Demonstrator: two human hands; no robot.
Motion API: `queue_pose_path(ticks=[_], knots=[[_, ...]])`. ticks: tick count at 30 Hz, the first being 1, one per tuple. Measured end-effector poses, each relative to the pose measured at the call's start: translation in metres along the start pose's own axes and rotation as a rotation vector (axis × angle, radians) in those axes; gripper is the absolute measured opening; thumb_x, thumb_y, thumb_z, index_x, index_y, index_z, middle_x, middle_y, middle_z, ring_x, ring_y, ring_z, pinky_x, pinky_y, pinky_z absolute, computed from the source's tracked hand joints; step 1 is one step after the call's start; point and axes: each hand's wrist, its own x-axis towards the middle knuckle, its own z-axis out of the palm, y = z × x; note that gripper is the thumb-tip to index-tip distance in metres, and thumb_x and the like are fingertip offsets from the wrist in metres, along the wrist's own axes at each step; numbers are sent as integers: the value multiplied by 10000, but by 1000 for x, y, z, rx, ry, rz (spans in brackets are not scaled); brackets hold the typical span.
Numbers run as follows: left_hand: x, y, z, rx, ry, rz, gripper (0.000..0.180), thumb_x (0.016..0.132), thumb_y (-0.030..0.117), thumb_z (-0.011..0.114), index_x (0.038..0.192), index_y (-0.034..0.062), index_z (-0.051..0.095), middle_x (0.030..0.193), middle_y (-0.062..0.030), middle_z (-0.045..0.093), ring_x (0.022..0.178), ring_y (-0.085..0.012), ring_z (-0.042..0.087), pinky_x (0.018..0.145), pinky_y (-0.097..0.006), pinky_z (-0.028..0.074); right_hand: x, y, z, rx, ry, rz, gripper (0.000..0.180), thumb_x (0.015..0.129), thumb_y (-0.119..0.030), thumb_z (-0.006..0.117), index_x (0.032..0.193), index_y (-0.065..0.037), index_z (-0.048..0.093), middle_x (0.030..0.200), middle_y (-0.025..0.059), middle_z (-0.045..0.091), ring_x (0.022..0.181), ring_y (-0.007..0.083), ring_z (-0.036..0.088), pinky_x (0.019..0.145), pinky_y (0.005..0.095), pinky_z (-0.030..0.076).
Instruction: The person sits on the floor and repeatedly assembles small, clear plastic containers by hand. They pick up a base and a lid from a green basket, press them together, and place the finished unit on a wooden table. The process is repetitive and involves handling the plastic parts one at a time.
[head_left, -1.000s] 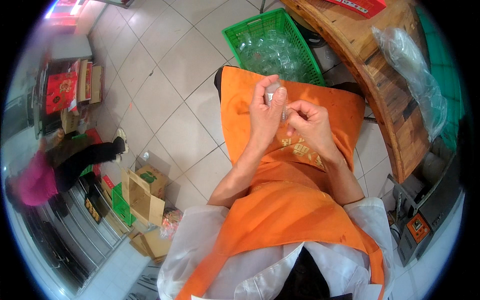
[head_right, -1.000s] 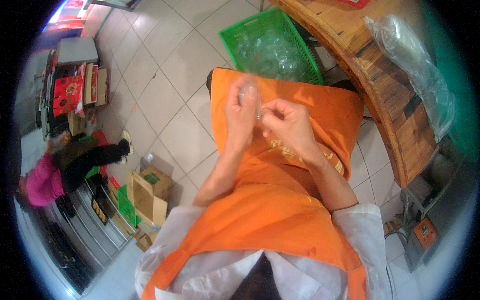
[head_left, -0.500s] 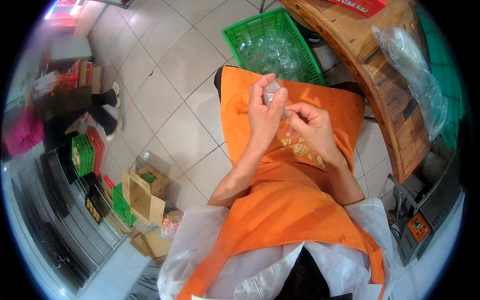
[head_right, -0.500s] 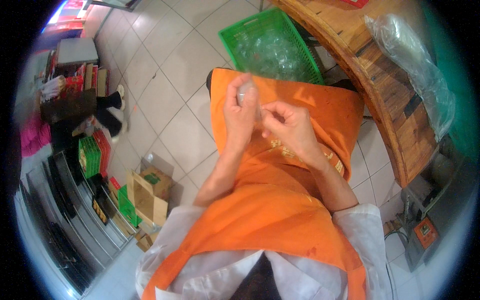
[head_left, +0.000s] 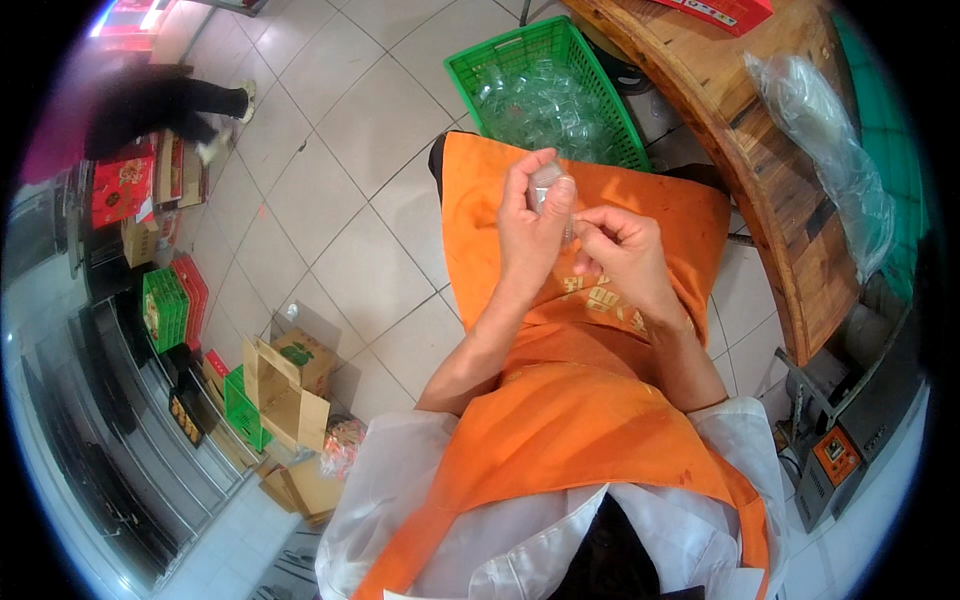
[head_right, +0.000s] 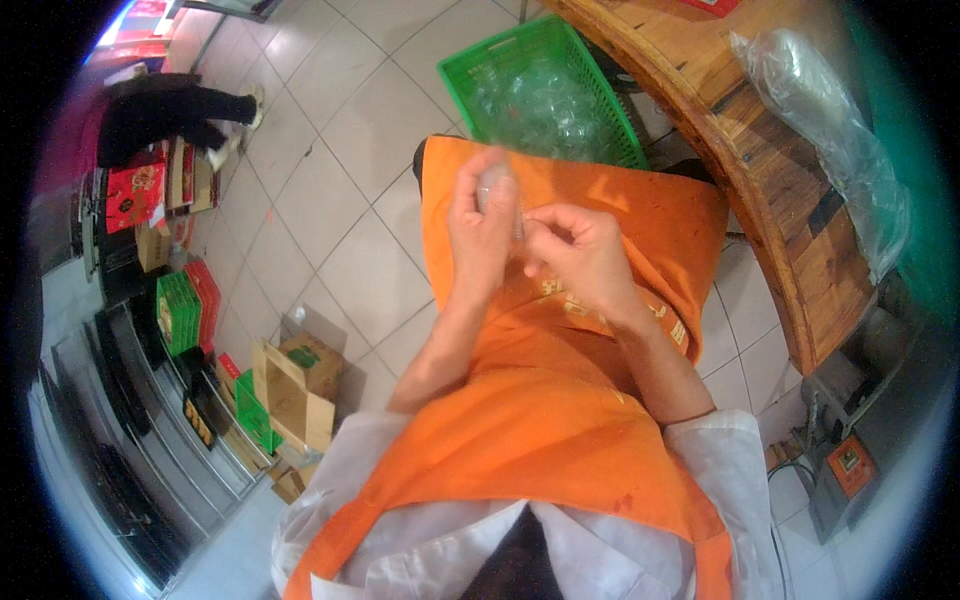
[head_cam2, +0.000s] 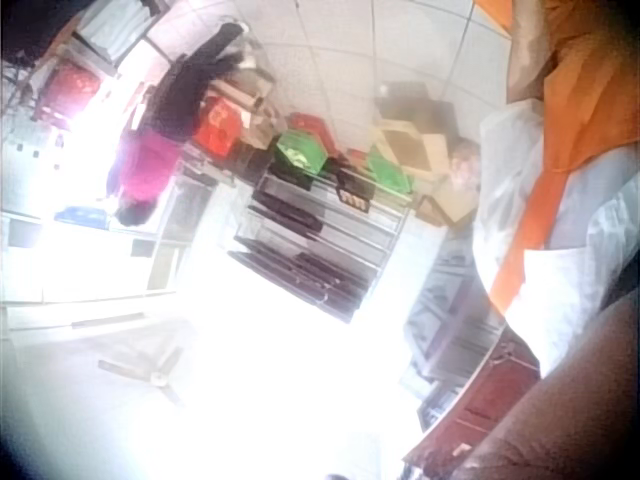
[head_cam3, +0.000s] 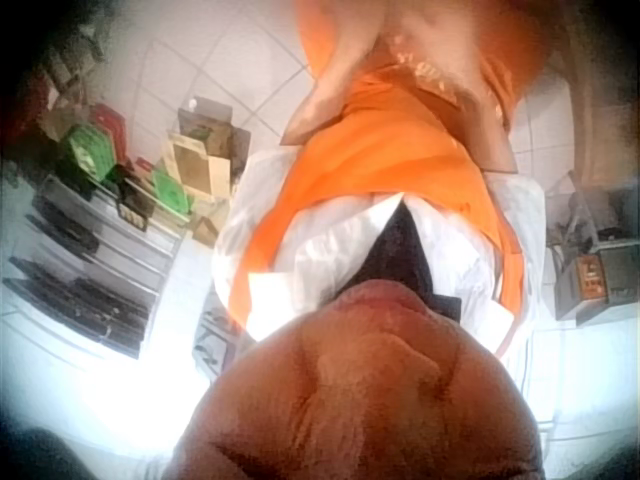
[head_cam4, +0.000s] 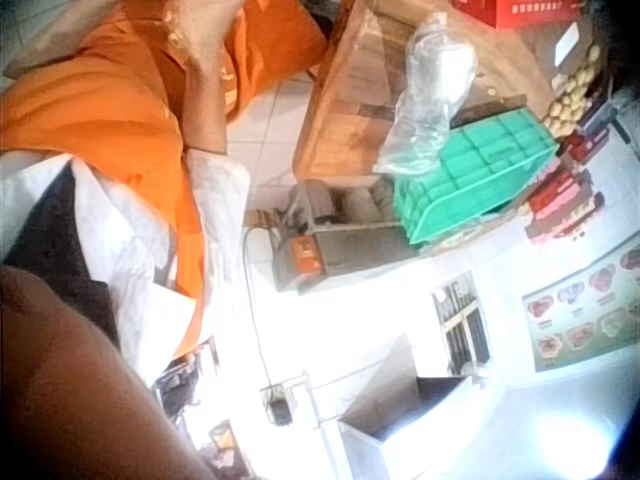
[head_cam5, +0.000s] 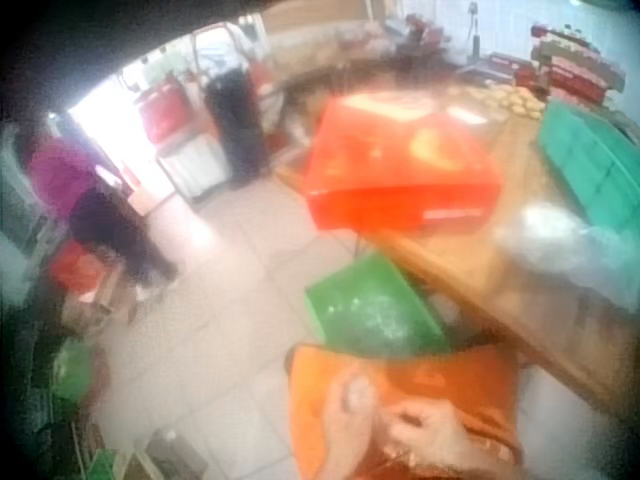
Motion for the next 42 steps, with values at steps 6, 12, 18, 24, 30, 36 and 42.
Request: queue_pose_path(ticks=[6,12,18,24,30,36,42], knots=[[-1,0,-3,-457,-164,-294,335,838,285,504,1067,45,460,883,-41,504,761,-88,483,653,-213,419,3,-6,-6,212,-69,144,100,794,-80,521,780,-3,584,622,18,545,471,68,515,403,174,378],[0,-1,-2,-608,-269,-332,397,844,360,466,1082,43,439,948,-61,510,831,-119,508,680,-238,445,6,-3,-8,287,-102,159,100,794,-92,512,758,-21,573,625,7,537,468,53,495,395,168,355],[0,-4,-3,-615,-278,-380,411,851,396,426,1080,54,432,970,-66,512,836,-127,518,663,-255,460,7,2,-5,98,-1,43,93,789,-77,470,752,-39,547,628,-13,518,487,22,428,427,163,331],[15,-10,-22,-588,-37,-367,407,853,391,426,1078,52,419,932,-45,499,813,-117,500,642,-260,456,28,-8,-26,-252,269,-203,78,760,-83,502,740,-13,532,620,-17,497,578,30,426,522,188,360],[14,2,-12,-545,-15,-434,464,868,442,336,1095,43,408,905,-36,484,805,-118,480,675,-270,453,83,18,-52,-677,431,-407,212,781,-159,524,890,20,557,703,57,574,586,80,509,570,229,422],[7,-7,-12,-280,9,-250,459,885,422,302,1087,32,437,857,-41,469,744,-94,459,627,-228,407,28,3,-2,-41,-85,-58,184,818,-128,499,916,11,570,729,23,582,544,60,503,513,195,407],[0,6,-1,-85,-26,-136,502,879,420,301,1102,-9,433,983,-134,478,908,-190,471,749,-300,411,10,-7,-1,31,-86,5,129,809,-84,502,844,16,576,661,-4,540,520,44,477,488,175,385]])
